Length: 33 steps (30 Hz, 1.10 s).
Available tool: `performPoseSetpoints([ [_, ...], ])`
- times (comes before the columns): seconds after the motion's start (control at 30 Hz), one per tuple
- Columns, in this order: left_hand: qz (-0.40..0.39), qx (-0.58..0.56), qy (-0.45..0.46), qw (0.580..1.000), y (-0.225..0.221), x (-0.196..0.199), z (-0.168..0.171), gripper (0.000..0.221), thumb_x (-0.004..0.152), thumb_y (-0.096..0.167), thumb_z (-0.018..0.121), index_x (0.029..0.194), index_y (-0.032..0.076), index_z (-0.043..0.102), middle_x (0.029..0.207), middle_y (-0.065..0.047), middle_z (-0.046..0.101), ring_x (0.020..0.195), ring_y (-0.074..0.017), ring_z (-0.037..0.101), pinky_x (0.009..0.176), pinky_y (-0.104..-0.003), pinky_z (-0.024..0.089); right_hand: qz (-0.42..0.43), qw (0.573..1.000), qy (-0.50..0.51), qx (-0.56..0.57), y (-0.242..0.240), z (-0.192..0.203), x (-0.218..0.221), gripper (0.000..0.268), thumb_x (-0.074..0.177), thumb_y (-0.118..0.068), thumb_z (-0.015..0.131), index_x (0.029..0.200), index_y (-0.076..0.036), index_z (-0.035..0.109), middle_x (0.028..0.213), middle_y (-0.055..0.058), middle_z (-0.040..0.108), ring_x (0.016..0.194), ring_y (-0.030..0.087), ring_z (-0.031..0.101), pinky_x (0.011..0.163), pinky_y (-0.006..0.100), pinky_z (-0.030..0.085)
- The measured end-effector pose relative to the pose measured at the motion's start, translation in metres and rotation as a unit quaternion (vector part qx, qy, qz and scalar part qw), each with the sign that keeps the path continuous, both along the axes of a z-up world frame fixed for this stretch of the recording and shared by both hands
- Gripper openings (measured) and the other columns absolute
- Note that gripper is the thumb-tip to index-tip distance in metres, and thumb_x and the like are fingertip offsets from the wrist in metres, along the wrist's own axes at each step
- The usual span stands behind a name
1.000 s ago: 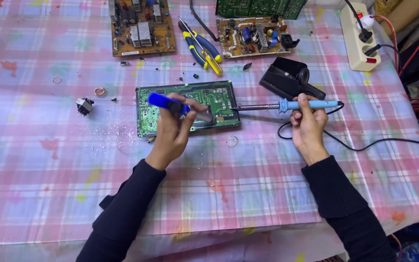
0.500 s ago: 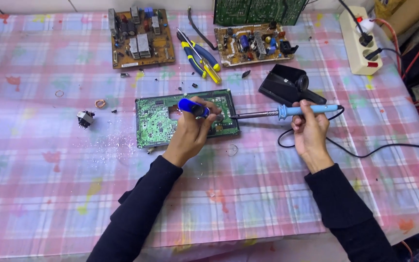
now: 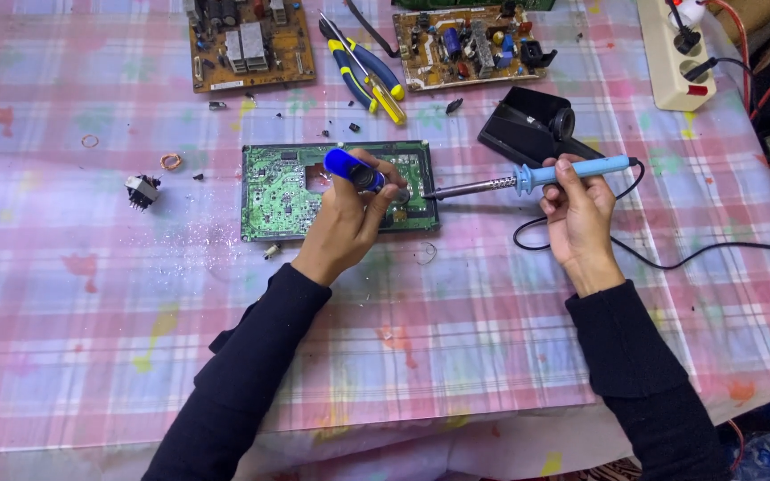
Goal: Desoldering components from a printed circuit board using a soldering iron and a desoldering pump.
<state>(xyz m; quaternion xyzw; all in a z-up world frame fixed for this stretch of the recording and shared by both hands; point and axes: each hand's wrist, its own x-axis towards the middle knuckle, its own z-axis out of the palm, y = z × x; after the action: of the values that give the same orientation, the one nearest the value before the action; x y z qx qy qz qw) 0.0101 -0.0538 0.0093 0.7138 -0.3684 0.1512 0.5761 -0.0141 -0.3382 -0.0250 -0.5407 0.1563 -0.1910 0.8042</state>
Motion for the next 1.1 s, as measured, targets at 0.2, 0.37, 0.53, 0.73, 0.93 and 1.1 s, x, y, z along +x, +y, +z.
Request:
performPoseSetpoints([
  [0.2,0.006,-0.021,0.004,1.000,0.003,0.005,-0.003,0.022,0.096,0.012,0.041,0.111,0.003,0.028,0.092,-0.013,0.059,0.088,-0.0307,0.064,0.070,-0.040,0.055,-0.012,0.998,-0.019,-0.065,0.003,0.004,-0.004,0.023,0.087,-0.014,0.066,0.104,-0.009,0.052,0.093,0.011,0.066,0.054,0.006,0.054,0.048,0.014,0.046],
  [0.37,0.002,-0.032,0.014,0.999,0.003,0.007,-0.008,0.022,0.096,0.013,0.041,0.111,0.005,0.027,0.093,-0.012,0.059,0.089,-0.0288,0.064,0.071,-0.037,0.056,-0.024,0.997,-0.012,-0.076,-0.002,-0.004,-0.001,0.022,0.087,-0.015,0.066,0.101,-0.007,0.052,0.093,0.012,0.066,0.054,0.007,0.058,0.048,0.014,0.050],
  [0.53,0.009,-0.040,0.009,0.999,0.001,0.006,-0.009,0.021,0.096,0.012,0.041,0.110,0.005,0.027,0.093,-0.012,0.059,0.089,-0.0283,0.064,0.072,-0.038,0.055,-0.034,0.997,-0.002,-0.076,-0.002,-0.002,-0.001,0.020,0.086,-0.016,0.068,0.097,-0.005,0.054,0.090,0.013,0.066,0.052,0.007,0.059,0.047,0.015,0.054],
  [0.73,0.011,-0.038,0.009,0.999,0.001,0.005,-0.008,0.022,0.096,0.012,0.042,0.110,0.004,0.028,0.093,-0.012,0.058,0.089,-0.0288,0.064,0.073,-0.038,0.055,-0.042,0.997,0.008,-0.070,0.001,0.000,-0.001,0.019,0.086,-0.017,0.069,0.094,-0.006,0.055,0.087,0.012,0.066,0.051,0.007,0.059,0.044,0.015,0.053],
  [0.93,0.013,-0.042,0.010,0.999,0.000,0.004,-0.006,0.022,0.096,0.014,0.041,0.111,0.005,0.028,0.092,-0.012,0.059,0.089,-0.0277,0.064,0.076,-0.038,0.054,-0.045,0.995,0.007,-0.089,0.003,0.002,-0.002,0.020,0.085,-0.017,0.070,0.092,-0.006,0.055,0.088,0.012,0.067,0.052,0.006,0.059,0.047,0.013,0.053],
  [1.1,0.016,-0.048,0.005,0.999,-0.001,0.003,-0.005,0.021,0.096,0.012,0.042,0.110,0.004,0.029,0.092,-0.012,0.059,0.089,-0.0279,0.064,0.076,-0.038,0.054,-0.049,0.996,-0.004,-0.077,0.005,0.003,-0.003,0.019,0.086,-0.015,0.069,0.091,-0.006,0.053,0.088,0.013,0.067,0.052,0.006,0.060,0.047,0.014,0.053],
])
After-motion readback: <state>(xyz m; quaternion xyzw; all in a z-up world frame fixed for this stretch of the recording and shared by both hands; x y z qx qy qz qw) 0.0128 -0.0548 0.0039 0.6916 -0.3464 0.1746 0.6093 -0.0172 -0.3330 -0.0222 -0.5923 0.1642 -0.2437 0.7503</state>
